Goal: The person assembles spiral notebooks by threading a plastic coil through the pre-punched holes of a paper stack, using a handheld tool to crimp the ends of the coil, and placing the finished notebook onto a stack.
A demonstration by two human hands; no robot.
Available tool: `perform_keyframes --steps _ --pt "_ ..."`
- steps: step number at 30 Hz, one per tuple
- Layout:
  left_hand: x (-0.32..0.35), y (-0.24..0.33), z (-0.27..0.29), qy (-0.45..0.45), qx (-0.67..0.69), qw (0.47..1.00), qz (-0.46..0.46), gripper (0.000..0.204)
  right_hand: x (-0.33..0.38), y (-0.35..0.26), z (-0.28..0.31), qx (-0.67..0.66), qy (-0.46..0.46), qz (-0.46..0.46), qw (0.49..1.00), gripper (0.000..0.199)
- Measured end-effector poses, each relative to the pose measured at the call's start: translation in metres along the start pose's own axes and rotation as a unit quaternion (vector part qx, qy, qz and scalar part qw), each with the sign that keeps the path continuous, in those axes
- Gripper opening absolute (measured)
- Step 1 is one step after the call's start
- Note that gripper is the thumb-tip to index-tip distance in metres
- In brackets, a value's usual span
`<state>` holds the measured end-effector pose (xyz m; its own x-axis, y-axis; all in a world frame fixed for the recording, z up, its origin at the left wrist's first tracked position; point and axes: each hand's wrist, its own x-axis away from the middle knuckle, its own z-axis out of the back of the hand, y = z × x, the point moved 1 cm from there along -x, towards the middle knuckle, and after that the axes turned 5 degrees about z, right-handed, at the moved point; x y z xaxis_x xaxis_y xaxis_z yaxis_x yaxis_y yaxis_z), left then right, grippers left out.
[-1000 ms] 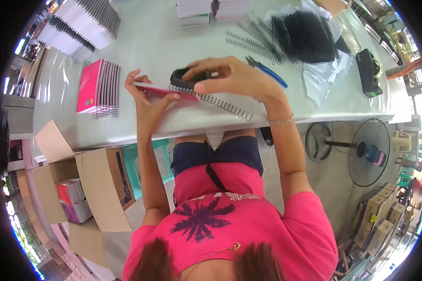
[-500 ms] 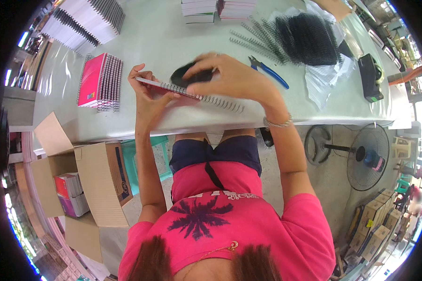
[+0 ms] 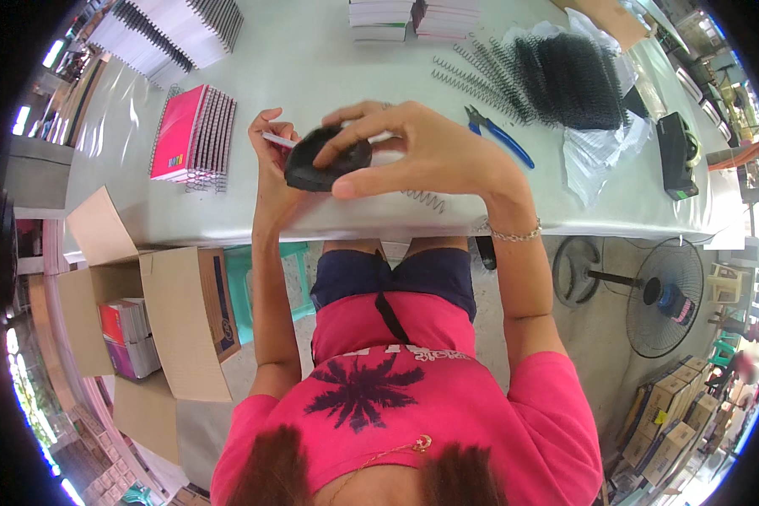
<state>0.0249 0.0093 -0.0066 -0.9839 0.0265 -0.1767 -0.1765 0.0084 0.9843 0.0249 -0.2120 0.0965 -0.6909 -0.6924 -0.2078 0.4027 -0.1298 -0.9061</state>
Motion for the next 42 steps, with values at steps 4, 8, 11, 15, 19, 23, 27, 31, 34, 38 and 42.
perform_keyframes --steps 4,8,11,15,19,23,27,31,34,38,42 --pt "0.002 0.001 -0.001 -0.01 -0.052 0.998 -0.036 0.108 -0.015 0.039 0.001 0.239 0.101 -0.132 0.957 0.038" --pt "0.002 -0.004 0.002 -0.018 -0.056 0.997 -0.051 0.108 -0.009 0.028 -0.001 -0.042 0.007 -0.123 0.991 0.039" --pt "0.0 -0.005 0.004 -0.02 -0.066 0.997 -0.039 0.108 -0.006 0.009 0.002 -0.088 0.008 -0.038 0.995 0.037" --pt "0.004 -0.008 0.005 -0.02 -0.059 0.998 -0.03 0.11 -0.011 0.005 -0.002 -0.029 -0.006 -0.06 0.998 0.036" --pt "0.006 -0.002 0.0 -0.016 -0.046 0.998 -0.026 0.109 -0.015 0.026 0.0 0.02 0.043 -0.08 0.996 0.034" --pt "0.002 0.0 -0.001 -0.013 -0.067 0.997 -0.038 0.102 -0.019 0.039 -0.003 0.033 0.09 -0.067 0.993 0.039" --pt "0.007 0.002 -0.014 0.078 -0.112 0.989 -0.053 0.078 -0.006 0.068 0.01 0.272 0.287 -0.024 0.918 0.052" --pt "0.021 0.01 -0.025 0.131 -0.112 0.984 -0.039 0.055 0.059 0.058 0.011 0.421 0.338 -0.176 0.824 0.06" --pt "0.028 0.015 -0.027 0.12 -0.077 0.99 -0.012 0.042 0.106 0.063 -0.009 0.482 0.317 -0.289 0.764 0.06" --pt "0.029 0.016 -0.023 0.093 -0.078 0.992 -0.015 0.032 0.119 0.066 -0.018 0.44 0.376 -0.229 0.783 0.06" --pt "0.03 0.03 -0.022 0.091 -0.067 0.994 0.006 0.024 0.099 0.038 -0.033 0.339 0.437 -0.108 0.826 0.061"
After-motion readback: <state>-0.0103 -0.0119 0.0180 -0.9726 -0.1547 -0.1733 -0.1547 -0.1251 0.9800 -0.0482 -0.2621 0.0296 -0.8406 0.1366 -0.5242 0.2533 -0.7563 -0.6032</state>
